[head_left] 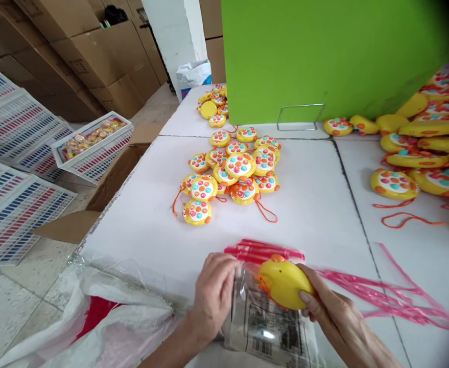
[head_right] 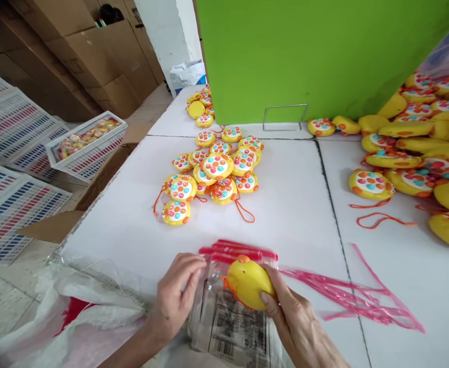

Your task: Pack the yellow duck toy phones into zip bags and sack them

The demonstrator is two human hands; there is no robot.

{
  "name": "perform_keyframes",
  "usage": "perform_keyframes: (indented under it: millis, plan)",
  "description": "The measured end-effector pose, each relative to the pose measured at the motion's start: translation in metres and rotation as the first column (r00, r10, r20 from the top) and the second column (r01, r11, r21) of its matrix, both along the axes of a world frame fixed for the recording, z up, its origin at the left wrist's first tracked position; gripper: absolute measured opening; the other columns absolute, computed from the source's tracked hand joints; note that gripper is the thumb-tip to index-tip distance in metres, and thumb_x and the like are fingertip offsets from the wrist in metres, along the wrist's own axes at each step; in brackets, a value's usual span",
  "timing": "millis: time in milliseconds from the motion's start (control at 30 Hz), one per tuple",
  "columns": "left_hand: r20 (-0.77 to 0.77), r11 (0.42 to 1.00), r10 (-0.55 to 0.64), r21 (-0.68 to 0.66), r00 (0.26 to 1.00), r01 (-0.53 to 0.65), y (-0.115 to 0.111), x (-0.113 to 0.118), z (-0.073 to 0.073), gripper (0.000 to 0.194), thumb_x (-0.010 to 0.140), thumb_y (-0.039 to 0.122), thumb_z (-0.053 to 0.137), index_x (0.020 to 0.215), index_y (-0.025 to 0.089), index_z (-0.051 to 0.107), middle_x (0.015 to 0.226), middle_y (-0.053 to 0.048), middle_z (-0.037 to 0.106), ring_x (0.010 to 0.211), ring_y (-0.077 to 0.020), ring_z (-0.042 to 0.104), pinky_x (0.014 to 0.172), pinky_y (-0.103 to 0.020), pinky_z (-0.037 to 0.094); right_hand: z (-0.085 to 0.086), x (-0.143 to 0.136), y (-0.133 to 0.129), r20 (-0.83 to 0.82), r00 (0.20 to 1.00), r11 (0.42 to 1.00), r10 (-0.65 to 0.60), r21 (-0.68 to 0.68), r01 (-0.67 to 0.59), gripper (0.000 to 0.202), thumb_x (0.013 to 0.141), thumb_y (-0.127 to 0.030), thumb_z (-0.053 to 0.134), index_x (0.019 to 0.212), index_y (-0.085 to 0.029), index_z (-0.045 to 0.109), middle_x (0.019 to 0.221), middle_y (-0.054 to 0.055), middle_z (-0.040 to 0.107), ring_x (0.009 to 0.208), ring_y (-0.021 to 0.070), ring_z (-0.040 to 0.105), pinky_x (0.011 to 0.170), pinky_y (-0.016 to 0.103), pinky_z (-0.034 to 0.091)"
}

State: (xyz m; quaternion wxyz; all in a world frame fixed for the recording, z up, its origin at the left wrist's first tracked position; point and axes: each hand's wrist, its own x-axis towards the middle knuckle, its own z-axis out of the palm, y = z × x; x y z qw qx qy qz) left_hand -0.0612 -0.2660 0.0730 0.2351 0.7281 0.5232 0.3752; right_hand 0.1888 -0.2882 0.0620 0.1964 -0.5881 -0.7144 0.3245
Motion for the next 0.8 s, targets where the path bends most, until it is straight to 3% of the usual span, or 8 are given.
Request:
perform_keyframes:
  millis: [100, 200, 367, 467, 533, 600, 700, 800]
  plan:
    - [0.105, 0.913, 0.158, -0.394, 0.982, -0.105, 0.005, -0.003, 0.005, 0.016, 0.092, 0.025, 0.048, 0.095, 0.018, 0.062, 0.085, -0.005, 0.069, 0.079, -0.0157, 0.064, 0.07, -0.024, 0.048, -0.001, 0.002, -0.002, 0.004, 1.0, 1.0, -0.008, 0.02, 0.008, 0.048, 0.096, -0.044, 0.038, 0.14, -0.022, 0.038, 0.088, 0.006, 0.071, 0.071, 0.0186, 0.068, 0.062, 0.026, 0.055]
    - [0.251, 0.795, 0.149, -0.605, 0.956, 0.035, 0.009, 0.008, 0.002, 0.017, 0.088, 0.031, 0.053, 0.088, 0.017, 0.062, 0.079, -0.004, 0.07, 0.071, -0.016, 0.065, 0.064, -0.023, 0.048, 0.004, -0.002, 0.0, -0.04, 0.999, 0.999, 0.003, 0.055, -0.001, 0.046, 0.098, -0.039, 0.036, 0.141, -0.023, 0.036, 0.097, 0.007, 0.071, 0.074, 0.017, 0.068, 0.065, 0.024, 0.055]
    - [0.254, 0.792, 0.136, -0.608, 0.958, 0.049, 0.014, 0.025, -0.003, 0.02, 0.087, 0.026, 0.049, 0.071, 0.017, 0.057, 0.069, -0.002, 0.064, 0.065, -0.0142, 0.06, 0.059, -0.022, 0.045, 0.021, -0.013, 0.013, -0.01, 0.992, 0.991, 0.129, -0.038, -0.129, 0.039, 0.099, -0.035, 0.034, 0.135, -0.028, 0.046, 0.098, 0.004, 0.072, 0.08, 0.0174, 0.07, 0.067, 0.024, 0.055]
    - [0.307, 0.786, 0.132, -0.612, 0.942, 0.09, 0.015, 0.03, 0.0, 0.021, 0.087, 0.029, 0.048, 0.071, 0.017, 0.056, 0.069, -0.003, 0.064, 0.066, -0.015, 0.062, 0.062, -0.023, 0.047, 0.025, -0.019, 0.018, 0.07, 0.931, 0.932, 0.358, -0.083, -0.353, 0.034, 0.099, -0.03, 0.032, 0.104, -0.029, 0.065, 0.087, 0.002, 0.071, 0.072, 0.0185, 0.069, 0.061, 0.027, 0.054]
    - [0.377, 0.752, 0.164, -0.646, 0.912, 0.131, 0.016, 0.031, 0.002, 0.022, 0.087, 0.033, 0.048, 0.073, 0.017, 0.055, 0.069, -0.003, 0.065, 0.065, -0.0162, 0.064, 0.06, -0.025, 0.049, 0.022, -0.023, 0.019, 0.179, 0.886, 0.903, 0.428, -0.061, -0.424, 0.038, 0.099, -0.031, 0.033, 0.08, -0.026, 0.065, 0.076, 0.001, 0.066, 0.06, 0.0183, 0.065, 0.051, 0.028, 0.049]
    - [0.452, 0.698, 0.22, -0.692, 0.865, 0.185, 0.015, 0.031, 0.002, 0.023, 0.086, 0.038, 0.05, 0.078, 0.017, 0.056, 0.071, -0.004, 0.066, 0.063, -0.0173, 0.064, 0.06, -0.027, 0.051, 0.019, -0.025, 0.02, 0.262, 0.896, 0.927, 0.358, 0.014, -0.375, 0.038, 0.099, -0.033, 0.035, 0.073, -0.023, 0.061, 0.073, 0.002, 0.062, 0.059, 0.0187, 0.062, 0.049, 0.029, 0.046]
    - [0.531, 0.637, 0.273, -0.725, 0.802, 0.263, 0.012, 0.028, 0.0, 0.025, 0.083, 0.039, 0.055, 0.085, 0.015, 0.06, 0.077, -0.007, 0.069, 0.07, -0.0199, 0.067, 0.07, -0.033, 0.054, 0.016, -0.029, 0.023, 0.217, 0.953, 0.957, 0.214, 0.15, -0.249, 0.03, 0.098, -0.032, 0.037, 0.084, -0.022, 0.062, 0.081, 0.004, 0.062, 0.073, 0.0201, 0.062, 0.057, 0.03, 0.046]
    - [0.53, 0.634, 0.239, -0.72, 0.813, 0.283, 0.01, 0.027, -0.003, 0.026, 0.081, 0.038, 0.057, 0.084, 0.013, 0.065, 0.08, -0.008, 0.071, 0.08, -0.0218, 0.066, 0.076, -0.033, 0.051, 0.016, -0.039, 0.026, 0.141, 0.971, 0.948, 0.192, 0.229, -0.221, 0.024, 0.098, -0.028, 0.04, 0.092, -0.022, 0.062, 0.085, 0.003, 0.063, 0.077, 0.0195, 0.06, 0.063, 0.029, 0.045]
